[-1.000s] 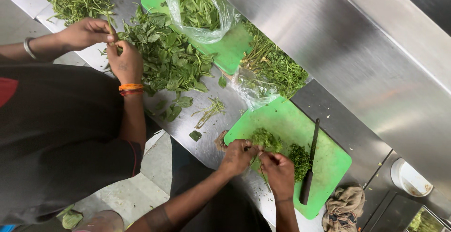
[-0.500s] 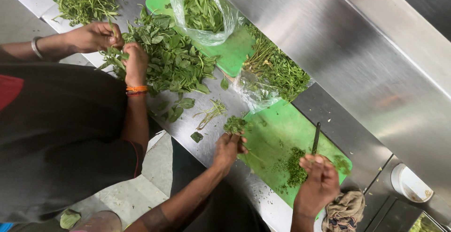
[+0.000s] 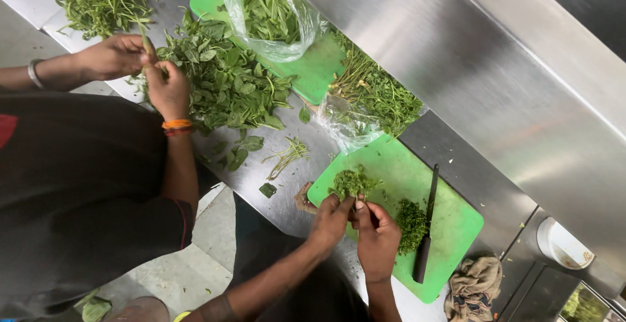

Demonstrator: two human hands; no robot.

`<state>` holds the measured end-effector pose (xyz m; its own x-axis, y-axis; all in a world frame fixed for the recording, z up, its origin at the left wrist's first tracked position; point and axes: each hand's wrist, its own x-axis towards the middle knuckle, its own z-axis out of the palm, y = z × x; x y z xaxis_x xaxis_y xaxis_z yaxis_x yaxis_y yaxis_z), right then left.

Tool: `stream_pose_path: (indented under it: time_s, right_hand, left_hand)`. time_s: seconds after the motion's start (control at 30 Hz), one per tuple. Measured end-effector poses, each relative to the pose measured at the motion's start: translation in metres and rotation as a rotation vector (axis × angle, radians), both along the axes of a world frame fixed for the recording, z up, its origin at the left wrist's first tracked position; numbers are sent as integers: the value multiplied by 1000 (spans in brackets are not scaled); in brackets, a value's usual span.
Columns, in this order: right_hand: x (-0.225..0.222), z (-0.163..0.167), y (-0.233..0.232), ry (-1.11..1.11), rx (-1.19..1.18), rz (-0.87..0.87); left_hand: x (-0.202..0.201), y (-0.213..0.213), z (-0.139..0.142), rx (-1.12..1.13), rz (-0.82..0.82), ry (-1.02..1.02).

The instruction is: The person strips leaves from herb stems and finely chops them on a green cutting board using a knife. A second person works alongside, also stripping leaves from stems. The chopped herbs accumulate on the board throughout the clip.

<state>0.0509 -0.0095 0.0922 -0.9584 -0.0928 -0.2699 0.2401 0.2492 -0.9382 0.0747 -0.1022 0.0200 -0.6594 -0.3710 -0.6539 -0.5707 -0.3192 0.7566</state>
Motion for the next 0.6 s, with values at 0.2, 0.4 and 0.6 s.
stream_pose_path:
  time_s: [0.2,0.4,0.6]
  right_hand:
    - [-2,2,6,15,56,33]
    - [-4,18,20,114,385,299]
    - [-7,31,25,244,120,224]
  left_hand:
    - [3,-3,11,6,-108,46]
    - [8,-2,-11,-155,-243,188]
    - [22,-6,-25,30,-581,278]
